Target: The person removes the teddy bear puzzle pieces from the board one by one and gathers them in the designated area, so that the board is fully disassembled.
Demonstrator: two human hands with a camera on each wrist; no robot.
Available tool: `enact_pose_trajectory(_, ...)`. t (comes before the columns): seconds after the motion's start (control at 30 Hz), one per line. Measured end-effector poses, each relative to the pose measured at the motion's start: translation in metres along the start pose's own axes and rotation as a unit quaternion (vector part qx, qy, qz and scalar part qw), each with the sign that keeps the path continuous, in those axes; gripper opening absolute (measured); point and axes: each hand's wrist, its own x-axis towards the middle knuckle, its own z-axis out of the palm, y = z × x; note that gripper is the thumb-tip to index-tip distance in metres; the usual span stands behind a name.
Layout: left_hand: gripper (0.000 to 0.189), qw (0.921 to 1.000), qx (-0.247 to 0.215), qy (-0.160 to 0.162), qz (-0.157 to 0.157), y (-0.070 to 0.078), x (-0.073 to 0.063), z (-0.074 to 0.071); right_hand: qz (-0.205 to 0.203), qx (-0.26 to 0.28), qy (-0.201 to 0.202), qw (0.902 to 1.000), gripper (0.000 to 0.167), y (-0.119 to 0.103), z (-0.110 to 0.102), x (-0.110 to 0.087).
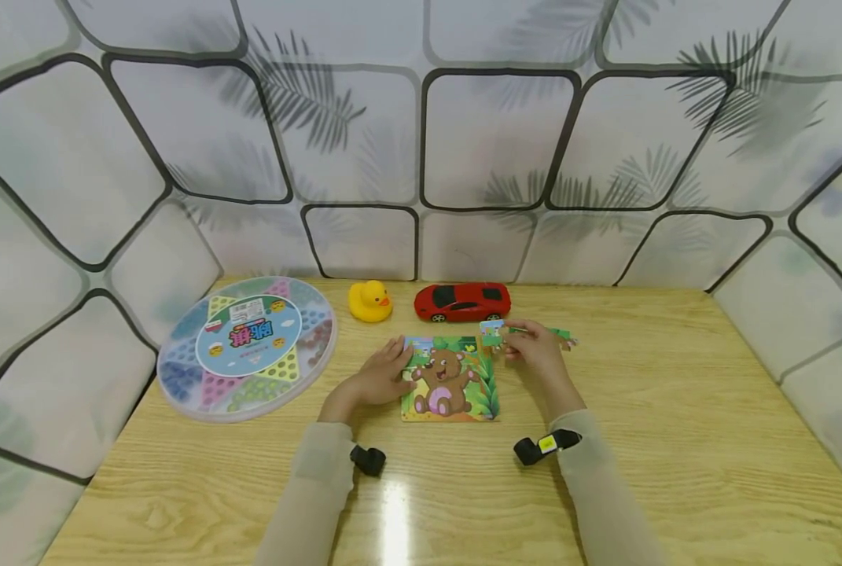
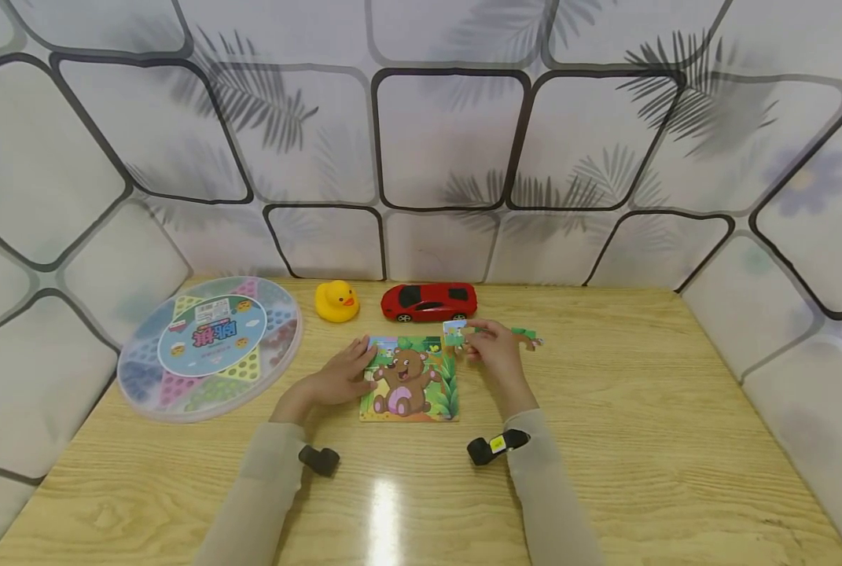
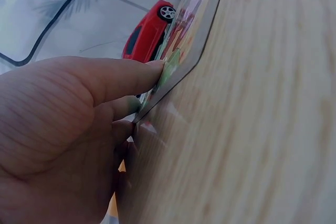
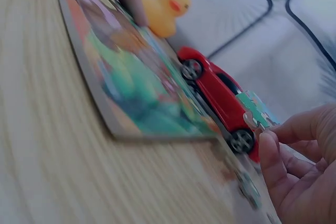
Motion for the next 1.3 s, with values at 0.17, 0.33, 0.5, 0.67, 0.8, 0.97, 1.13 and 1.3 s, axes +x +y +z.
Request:
enact_pose_trajectory(0.17, 0.070, 1.0000, 0.004, -0.002, 0.001, -0.002, 0.001, 0.001, 0.007, 0.002, 0.033, 0.9994, 0.041, 0.000, -0.035, -0.004)
enact_pose_trajectory(0.33, 0.075, 1.0000, 0.001, -0.007, 0.001, -0.004, 0.003, 0.002, 0.014, -0.004, 0.072, 0.9973, 0.045, 0.001, -0.069, -0.007)
enact_pose_trajectory(0.5, 0.088, 0.9999, 0.003, -0.008, 0.008, -0.005, 0.002, 0.001, 0.007, 0.004, 0.092, 0.9957, 0.048, 0.006, -0.098, -0.010)
enact_pose_trajectory(0.67, 0.100, 0.9999, -0.006, -0.015, 0.002, -0.004, 0.001, 0.002, 0.004, 0.040, 0.108, 0.9934, 0.043, 0.012, -0.123, -0.013)
enact_pose_trajectory(0.8, 0.107, 0.9997, -0.014, -0.018, -0.004, -0.003, 0.001, 0.002, 0.011, 0.065, 0.115, 0.9911, 0.030, 0.013, -0.139, -0.015)
enact_pose_trajectory(0.97, 0.109, 0.9998, -0.003, -0.020, -0.004, -0.003, 0.000, 0.001, 0.020, 0.091, 0.117, 0.9889, 0.023, 0.014, -0.157, -0.012)
enact_pose_trajectory(1.13, 0.109, 0.9998, -0.004, -0.018, 0.000, -0.002, 0.000, 0.000, 0.034, 0.109, 0.116, 0.9867, 0.025, 0.016, -0.167, -0.009)
enact_pose_trajectory(1.3, 0.108, 0.9998, -0.003, -0.019, 0.000, 0.000, 0.000, 0.000, 0.043, 0.090, 0.110, 0.9890, 0.026, 0.017, -0.167, -0.005)
